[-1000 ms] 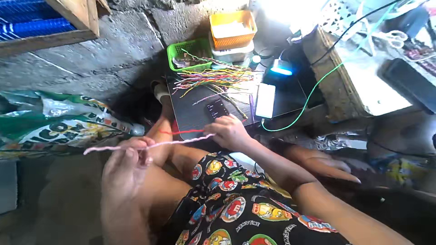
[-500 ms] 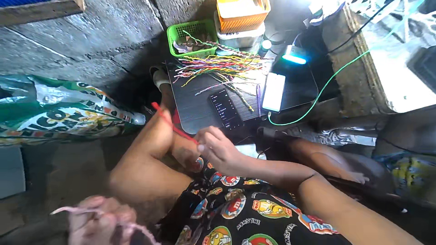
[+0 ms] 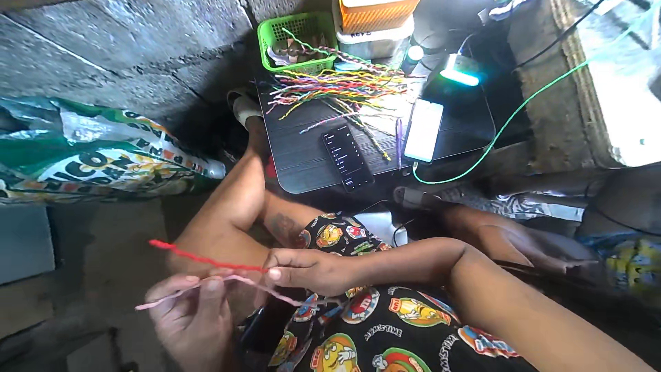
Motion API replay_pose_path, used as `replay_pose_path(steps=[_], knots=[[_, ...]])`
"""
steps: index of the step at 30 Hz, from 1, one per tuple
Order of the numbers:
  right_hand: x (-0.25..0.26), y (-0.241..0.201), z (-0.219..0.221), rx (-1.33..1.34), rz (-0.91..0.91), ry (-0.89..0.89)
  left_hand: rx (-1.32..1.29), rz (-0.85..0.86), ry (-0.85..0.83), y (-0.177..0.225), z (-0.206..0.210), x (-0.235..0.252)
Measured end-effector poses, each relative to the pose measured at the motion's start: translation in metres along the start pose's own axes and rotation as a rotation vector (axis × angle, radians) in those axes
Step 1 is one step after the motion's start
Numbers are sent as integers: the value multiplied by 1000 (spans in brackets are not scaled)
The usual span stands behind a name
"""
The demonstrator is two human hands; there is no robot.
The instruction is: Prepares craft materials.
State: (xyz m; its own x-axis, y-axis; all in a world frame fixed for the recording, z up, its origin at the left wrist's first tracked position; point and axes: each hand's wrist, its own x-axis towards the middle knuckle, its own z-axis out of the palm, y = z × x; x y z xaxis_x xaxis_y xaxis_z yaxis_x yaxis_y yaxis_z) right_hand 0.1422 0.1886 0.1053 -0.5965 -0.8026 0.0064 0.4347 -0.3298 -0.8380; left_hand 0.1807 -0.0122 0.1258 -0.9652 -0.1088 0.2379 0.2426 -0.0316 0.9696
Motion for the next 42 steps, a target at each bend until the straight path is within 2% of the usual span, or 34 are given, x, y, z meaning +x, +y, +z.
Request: replay_pose_path(steps=[4,7,11,14,16,19,21,25,29,31,36,42], knots=[[0,2,3,133,-3,58,143,43,22,-10,-6,-9],[-1,-7,-13,-14,-34,42,96,3,36,-5,-18,-11],[-5,-15,-27,-288,-7,25,91,-22,-30,2,-27,-16],[-8,0,-24,-323,-77,-96,141,-57,-79,-3,-19,-20],[-11,7,-14,-338,-118,-146,100,-116,-54,-8,-12,-20],[-12,3,-9,-405,-126,-127,-21,-174,9,-8,-20,-16],[-11,-2,-19,-447,-128,-90,-60,-154,-20,-7,-31,-15],[-14,-17,-37,-462,-35,-91,40,-129,-91,0,-43,-15],[-18,-5,-40,-572,-114,156,350,-101,-68,-1,-47,-20],[-16,2,-40,-635,-129,253,316,-131,-49,0,-45,-22],[-11,18,-34,-733,-127,86,126,-196,-132,-1,-31,-20],[-10,18,-41,-718,-3,22,178,-53,-213,-1,-31,-11]])
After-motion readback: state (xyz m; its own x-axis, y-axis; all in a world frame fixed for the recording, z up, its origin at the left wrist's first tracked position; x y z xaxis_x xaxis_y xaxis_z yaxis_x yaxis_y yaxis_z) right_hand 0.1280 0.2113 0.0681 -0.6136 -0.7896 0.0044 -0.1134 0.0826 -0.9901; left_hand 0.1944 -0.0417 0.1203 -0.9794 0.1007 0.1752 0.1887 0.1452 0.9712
